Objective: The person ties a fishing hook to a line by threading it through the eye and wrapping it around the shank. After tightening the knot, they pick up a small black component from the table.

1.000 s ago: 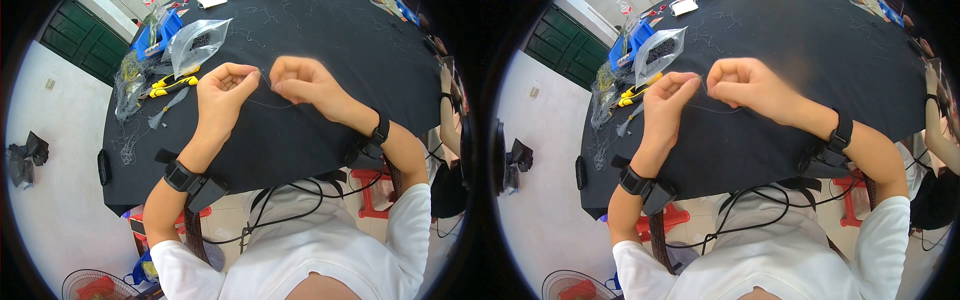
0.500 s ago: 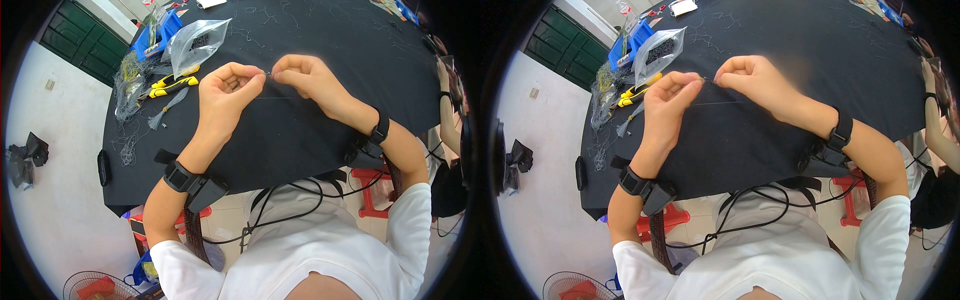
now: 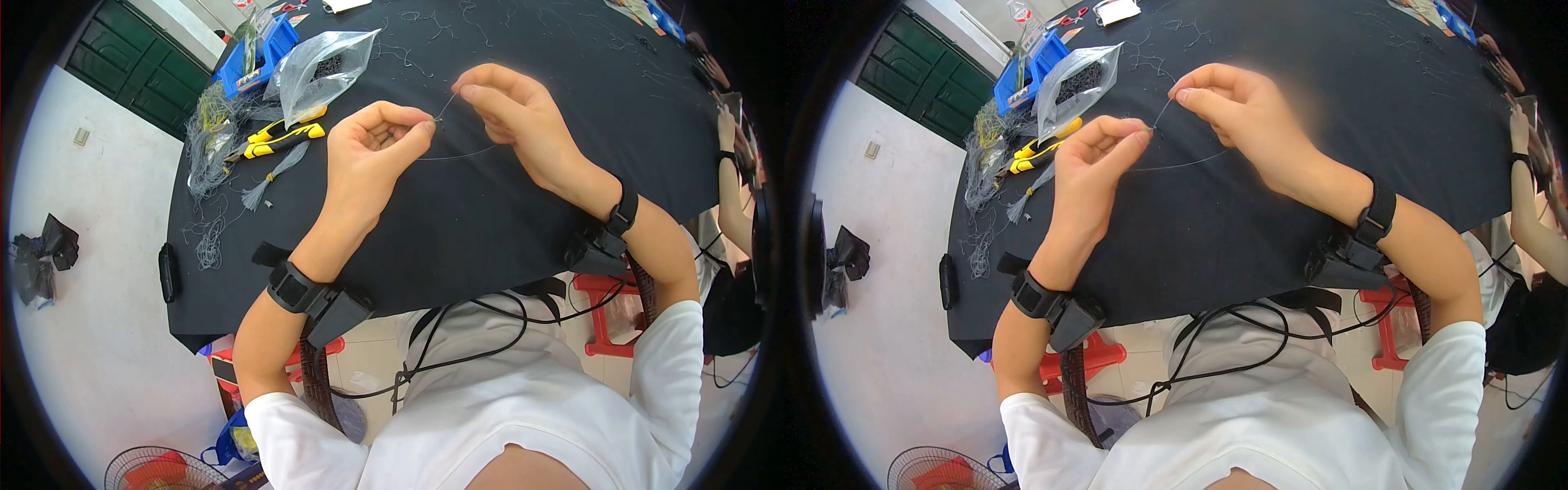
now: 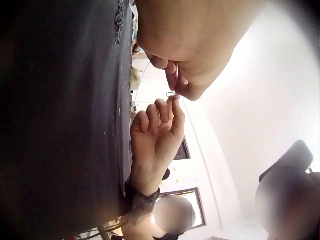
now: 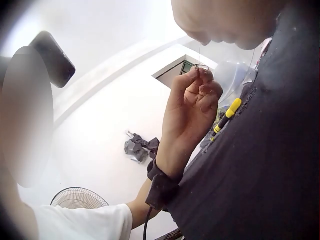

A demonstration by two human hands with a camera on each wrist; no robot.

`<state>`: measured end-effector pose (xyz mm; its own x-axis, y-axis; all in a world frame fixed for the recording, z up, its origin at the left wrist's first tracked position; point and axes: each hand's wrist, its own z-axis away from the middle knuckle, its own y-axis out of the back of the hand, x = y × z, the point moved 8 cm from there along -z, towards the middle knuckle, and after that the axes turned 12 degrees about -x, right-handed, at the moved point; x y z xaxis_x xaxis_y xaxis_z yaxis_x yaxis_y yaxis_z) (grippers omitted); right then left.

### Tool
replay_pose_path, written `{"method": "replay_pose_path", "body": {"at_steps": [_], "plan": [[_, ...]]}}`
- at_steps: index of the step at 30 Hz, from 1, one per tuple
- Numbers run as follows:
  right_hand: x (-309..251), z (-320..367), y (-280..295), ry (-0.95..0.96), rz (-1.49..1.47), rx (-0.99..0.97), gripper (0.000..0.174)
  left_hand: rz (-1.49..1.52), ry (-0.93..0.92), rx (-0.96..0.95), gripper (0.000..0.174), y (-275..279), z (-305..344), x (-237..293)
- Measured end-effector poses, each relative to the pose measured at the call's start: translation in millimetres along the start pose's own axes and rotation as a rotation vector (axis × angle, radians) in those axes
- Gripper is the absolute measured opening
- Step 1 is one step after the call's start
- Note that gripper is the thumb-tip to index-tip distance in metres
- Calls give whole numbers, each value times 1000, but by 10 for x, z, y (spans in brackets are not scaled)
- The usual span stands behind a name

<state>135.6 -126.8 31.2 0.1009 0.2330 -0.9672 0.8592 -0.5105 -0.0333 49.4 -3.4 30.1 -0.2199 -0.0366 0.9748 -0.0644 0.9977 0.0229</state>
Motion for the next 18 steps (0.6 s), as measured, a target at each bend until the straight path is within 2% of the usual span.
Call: {"method": "replay_pose_path", "body": {"at_steps": [5,8,11,18], "plan": [[-6,-7,8,38,-84,-72,18,15,3,30,10,26,5,-11],[-32,1,-54,-62,43,-66,17,20,-20,-2,9,-2,2,18],[-7,10,-226,-132,61,-215,17,45,-59,-34,9,-34,3,44],[-72,2,-176,-35,94,-172,17,15,-41,-6,9,-8,7,41]]}}
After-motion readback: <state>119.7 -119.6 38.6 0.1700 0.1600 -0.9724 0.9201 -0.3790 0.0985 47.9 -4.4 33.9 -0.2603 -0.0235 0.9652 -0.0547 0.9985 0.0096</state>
